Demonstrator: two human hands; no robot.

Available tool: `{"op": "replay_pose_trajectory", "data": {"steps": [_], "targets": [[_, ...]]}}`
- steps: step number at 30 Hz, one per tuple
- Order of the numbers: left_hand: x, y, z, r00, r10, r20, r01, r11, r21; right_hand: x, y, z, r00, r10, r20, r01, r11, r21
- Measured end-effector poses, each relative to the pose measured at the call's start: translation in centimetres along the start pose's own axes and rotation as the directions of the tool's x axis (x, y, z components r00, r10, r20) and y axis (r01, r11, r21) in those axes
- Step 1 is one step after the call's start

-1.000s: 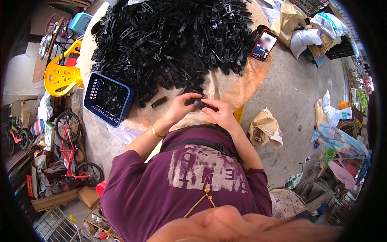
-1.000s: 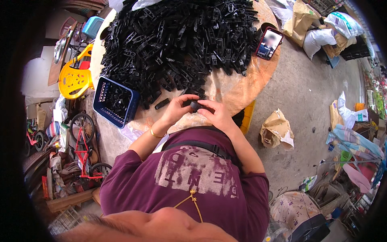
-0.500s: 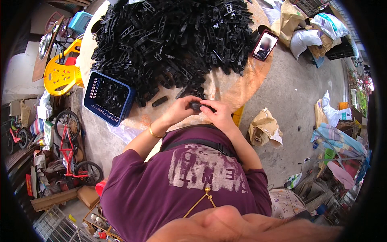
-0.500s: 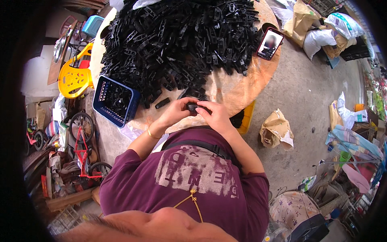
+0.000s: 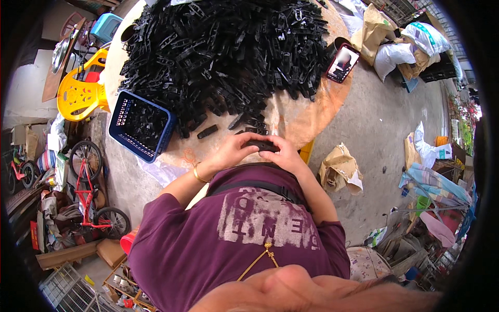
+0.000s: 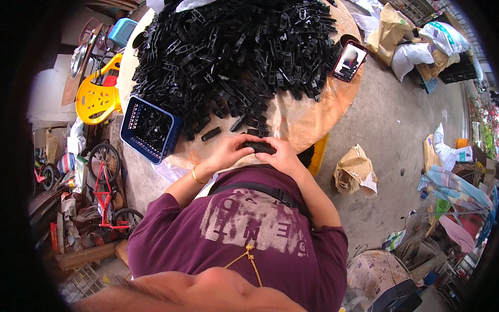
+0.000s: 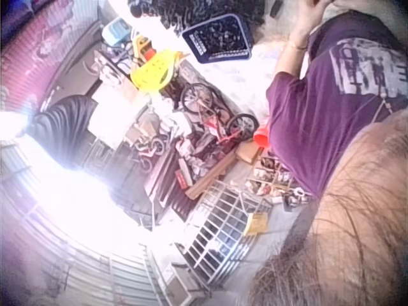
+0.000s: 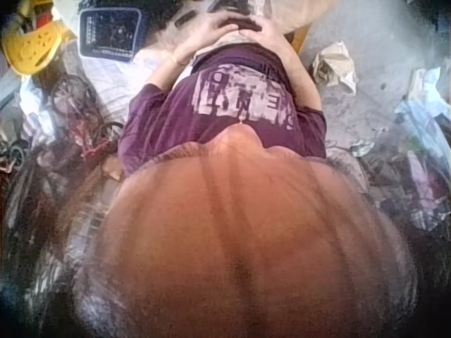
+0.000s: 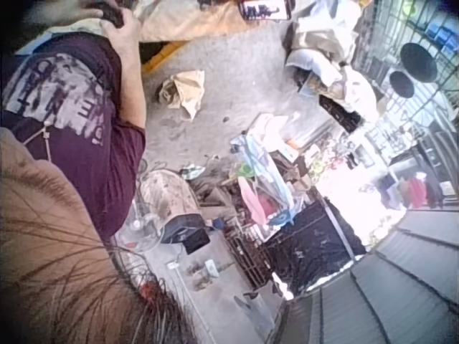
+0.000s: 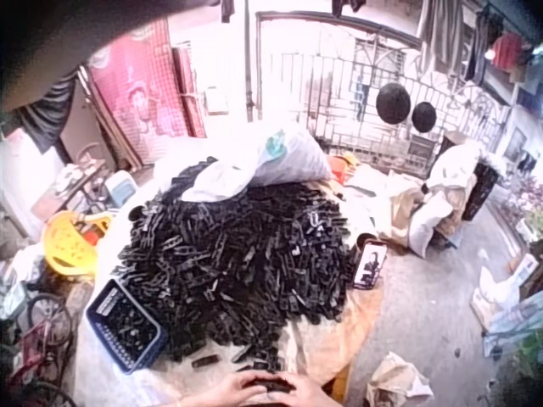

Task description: The person picks up black plastic components from a pile on the table and fits them together by hand, assembling multiple pieces.

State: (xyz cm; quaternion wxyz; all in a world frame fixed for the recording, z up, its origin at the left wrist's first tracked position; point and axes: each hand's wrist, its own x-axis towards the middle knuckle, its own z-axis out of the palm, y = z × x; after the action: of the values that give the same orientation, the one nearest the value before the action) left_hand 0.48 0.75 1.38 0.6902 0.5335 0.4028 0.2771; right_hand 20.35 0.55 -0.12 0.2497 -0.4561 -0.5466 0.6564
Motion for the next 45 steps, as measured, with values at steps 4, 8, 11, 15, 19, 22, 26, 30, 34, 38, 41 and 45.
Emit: {"op": "replay_pose_trajectory", "data": {"steps": [4,8,11,15,19,22,26,30,34,38,41,45], "targets": [[0.2,0.7,0.6,0.999,-0.016,0.040,0.014,0.998,0.061,-0.9,-0.1,0.0,0.992,-0.094,-0.089,0.088,0.994,-0.066],[1.3,-0.3,1.5,0.989,-0.037,0.142,0.029,0.998,0.054,-3.4,-1.5,-1.5,0.991,-0.002,-0.135,-0.026,0.979,-0.203],[3.7,-1.5,0.0,0.983,0.183,0.012,-0.167,0.867,0.469,-4.9,-0.2,-3.9,0.951,0.253,-0.179,-0.308,0.708,-0.636],[9.2,-2.6,-3.6,0.833,0.527,-0.169,-0.125,0.477,0.870,-5.7,5.1,-4.5,0.964,0.205,-0.172,-0.256,0.522,-0.814],[14.0,-4.1,-6.4,0.770,0.606,-0.199,-0.044,0.362,0.931,-2.4,2.1,-3.0,0.995,0.035,-0.090,-0.093,0.608,-0.788],[15.3,-3.7,-5.9,0.798,0.541,-0.266,0.054,0.375,0.925,1.1,1.0,-1.9,0.994,-0.090,-0.066,0.022,0.736,-0.676],[14.6,-2.8,-5.4,0.886,0.378,-0.270,0.171,0.276,0.946,4.4,2.5,0.0,0.931,-0.365,0.022,0.230,0.538,-0.811],[13.0,-3.9,-5.1,0.891,0.387,-0.237,0.166,0.208,0.964,5.0,3.6,0.2,0.971,-0.234,0.039,0.154,0.496,-0.855],[11.4,-3.9,-4.9,0.881,0.399,-0.254,0.171,0.233,0.957,4.0,5.3,-0.2,0.959,-0.285,-0.002,0.175,0.595,-0.784],[12.0,-2.5,-4.4,0.903,0.350,-0.249,0.191,0.193,0.962,3.8,3.9,0.4,0.840,-0.540,0.053,0.356,0.474,-0.806],[14.5,-3.4,-4.0,0.855,0.519,-0.005,-0.076,0.135,0.988,4.2,4.4,1.1,0.876,-0.423,0.231,0.398,0.365,-0.842],[15.7,-4.7,-3.4,0.946,0.319,-0.060,-0.012,0.220,0.976,4.1,5.8,0.8,0.894,-0.395,0.210,0.349,0.322,-0.880]]}}
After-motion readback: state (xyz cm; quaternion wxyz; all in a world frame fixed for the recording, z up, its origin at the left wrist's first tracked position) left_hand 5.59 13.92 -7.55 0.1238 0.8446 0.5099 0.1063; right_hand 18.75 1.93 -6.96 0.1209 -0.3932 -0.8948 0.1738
